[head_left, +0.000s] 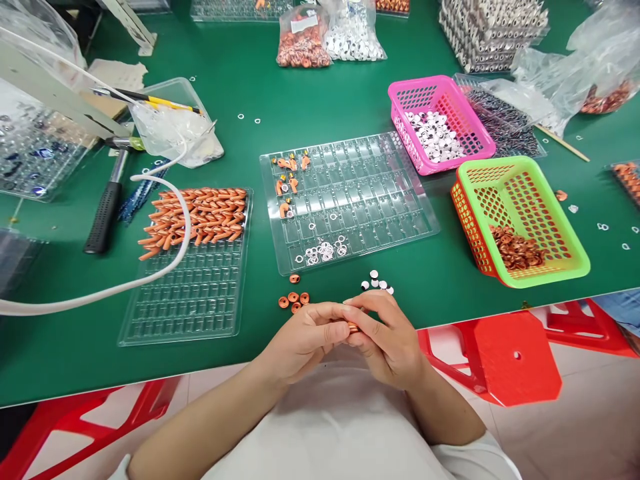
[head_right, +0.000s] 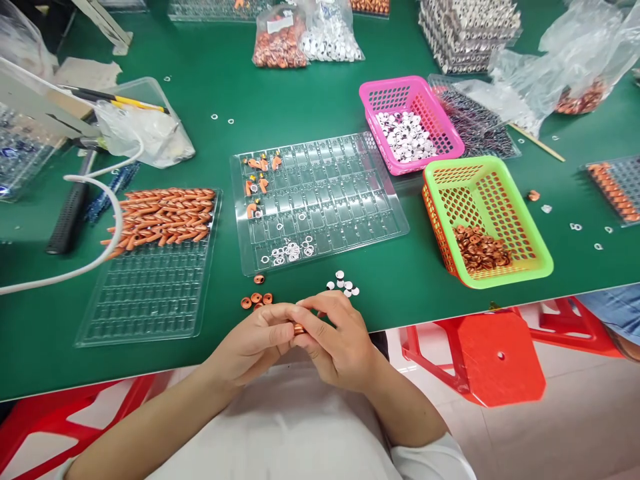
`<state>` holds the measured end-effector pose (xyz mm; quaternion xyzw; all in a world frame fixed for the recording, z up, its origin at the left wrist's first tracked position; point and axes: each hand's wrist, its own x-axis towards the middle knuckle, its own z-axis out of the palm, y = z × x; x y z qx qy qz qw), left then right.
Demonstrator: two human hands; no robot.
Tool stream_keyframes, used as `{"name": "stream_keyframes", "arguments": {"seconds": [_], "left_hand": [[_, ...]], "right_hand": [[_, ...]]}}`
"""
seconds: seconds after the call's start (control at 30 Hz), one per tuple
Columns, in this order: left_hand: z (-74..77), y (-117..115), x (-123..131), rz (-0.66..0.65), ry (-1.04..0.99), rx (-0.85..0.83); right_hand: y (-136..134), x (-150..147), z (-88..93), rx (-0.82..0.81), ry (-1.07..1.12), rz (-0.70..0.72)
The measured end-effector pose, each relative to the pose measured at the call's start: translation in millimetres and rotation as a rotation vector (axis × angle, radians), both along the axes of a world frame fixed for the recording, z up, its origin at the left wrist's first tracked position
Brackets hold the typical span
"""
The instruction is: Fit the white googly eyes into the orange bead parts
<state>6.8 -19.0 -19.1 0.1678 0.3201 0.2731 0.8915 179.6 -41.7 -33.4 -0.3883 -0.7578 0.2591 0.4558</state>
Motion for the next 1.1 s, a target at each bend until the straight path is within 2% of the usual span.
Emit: {"name": "stream_keyframes", "arguments": {"seconds": [0.2, 0.43, 0.67, 0.87, 1.1], "left_hand": [[-2.7, -2, 0, 0.020, 0.025, -0.004], [-0.9, 1, -3, 0.012, 0.076, 0.070], [-3.2, -1, -4, -0.019, 0.148, 0.148], [-5.7, -1, -3, -0.009, 0.165, 0.098], [-1.8, -3, 0, 0.114, 0.301, 0.142]], "right_hand": [[2, -3, 2.0, 0.017, 0.041, 0.033], [4, 4, 5.1, -0.111, -0.024, 0.134], [8, 8, 4.9, -0.015, -0.088, 0.169], [10, 4, 2.0, 0.025, 0.004, 0.151], [5, 9, -1.8, -0.004, -0.074, 0.046]]}}
